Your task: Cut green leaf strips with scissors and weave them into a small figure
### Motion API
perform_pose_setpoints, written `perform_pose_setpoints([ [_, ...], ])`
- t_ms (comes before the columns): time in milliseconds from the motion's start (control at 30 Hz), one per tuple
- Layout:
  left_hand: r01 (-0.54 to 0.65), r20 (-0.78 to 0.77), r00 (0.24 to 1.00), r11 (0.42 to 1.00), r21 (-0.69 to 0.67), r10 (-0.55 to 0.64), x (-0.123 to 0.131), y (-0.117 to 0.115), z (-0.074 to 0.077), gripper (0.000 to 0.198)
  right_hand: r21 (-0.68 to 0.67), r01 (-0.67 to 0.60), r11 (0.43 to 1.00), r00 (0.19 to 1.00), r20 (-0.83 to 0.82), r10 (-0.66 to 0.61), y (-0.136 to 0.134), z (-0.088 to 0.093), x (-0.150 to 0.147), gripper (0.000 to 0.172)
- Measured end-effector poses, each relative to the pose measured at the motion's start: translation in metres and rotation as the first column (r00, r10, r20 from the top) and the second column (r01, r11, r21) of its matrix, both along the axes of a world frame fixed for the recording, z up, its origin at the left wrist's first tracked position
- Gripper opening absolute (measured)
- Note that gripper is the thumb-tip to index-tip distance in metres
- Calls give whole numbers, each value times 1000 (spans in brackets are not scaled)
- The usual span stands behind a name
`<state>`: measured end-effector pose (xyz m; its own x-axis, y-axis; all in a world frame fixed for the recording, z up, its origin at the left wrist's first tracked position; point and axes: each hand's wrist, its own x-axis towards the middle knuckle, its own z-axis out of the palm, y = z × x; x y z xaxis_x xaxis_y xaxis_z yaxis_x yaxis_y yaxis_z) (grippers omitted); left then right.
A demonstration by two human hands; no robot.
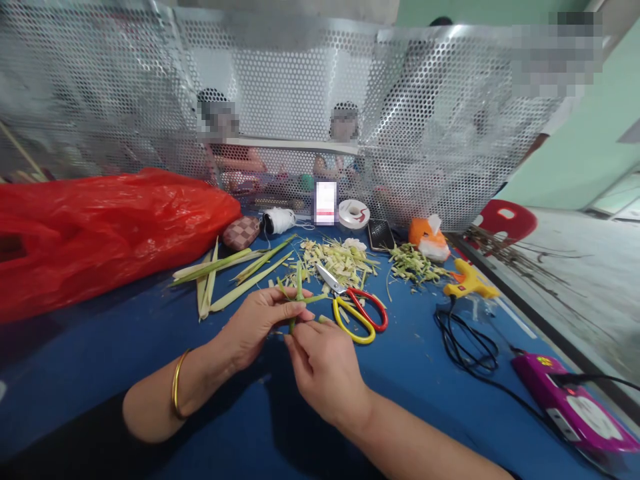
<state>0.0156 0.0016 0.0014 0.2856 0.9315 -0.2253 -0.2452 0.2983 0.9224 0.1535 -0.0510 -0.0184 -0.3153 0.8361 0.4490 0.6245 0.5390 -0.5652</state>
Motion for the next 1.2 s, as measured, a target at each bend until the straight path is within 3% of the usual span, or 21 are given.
perform_pose_setpoints([
  [100,54,-39,998,996,73,-51,-2,1,5,19,159,62,985,998,21,-66,5,12,12,19],
  [167,154,-85,986,982,105,-146,-2,0,7,16,92,274,957,949,-187,-254,15,19,21,17],
  [200,203,-105,976,973,108,-192,-2,0,8,15,-28,322,946,901,-299,-316,20,22,24,16],
  [267,272,-131,957,957,98,-258,-2,-2,8,16,-324,140,936,834,-471,-288,30,23,28,20],
  [333,305,-144,946,949,79,-291,-2,-4,7,18,-500,-116,858,761,-600,-247,35,22,27,25],
  [400,320,-148,940,945,61,-309,-1,-4,4,21,-535,-228,813,693,-676,-251,36,19,24,28],
  [467,308,-128,945,951,34,-302,0,-4,0,22,-521,-205,829,655,-702,-279,34,16,21,29],
  [667,218,-49,973,970,-105,-224,5,-5,-12,24,-507,-97,856,654,-681,-329,33,8,15,25],
  [1000,341,-234,916,940,30,-325,4,-9,-2,20,-529,-69,846,604,-697,-387,33,-4,12,25],
  [1133,361,-306,895,930,72,-324,3,-7,-7,24,-554,-57,830,679,-631,-375,39,-4,19,19],
  [1167,366,-322,889,928,72,-325,3,-7,-8,24,-527,-21,849,713,-603,-357,41,-2,21,12],
  [1200,369,-338,883,927,71,-326,3,-7,-8,23,-470,20,882,754,-573,-322,43,1,24,15],
])
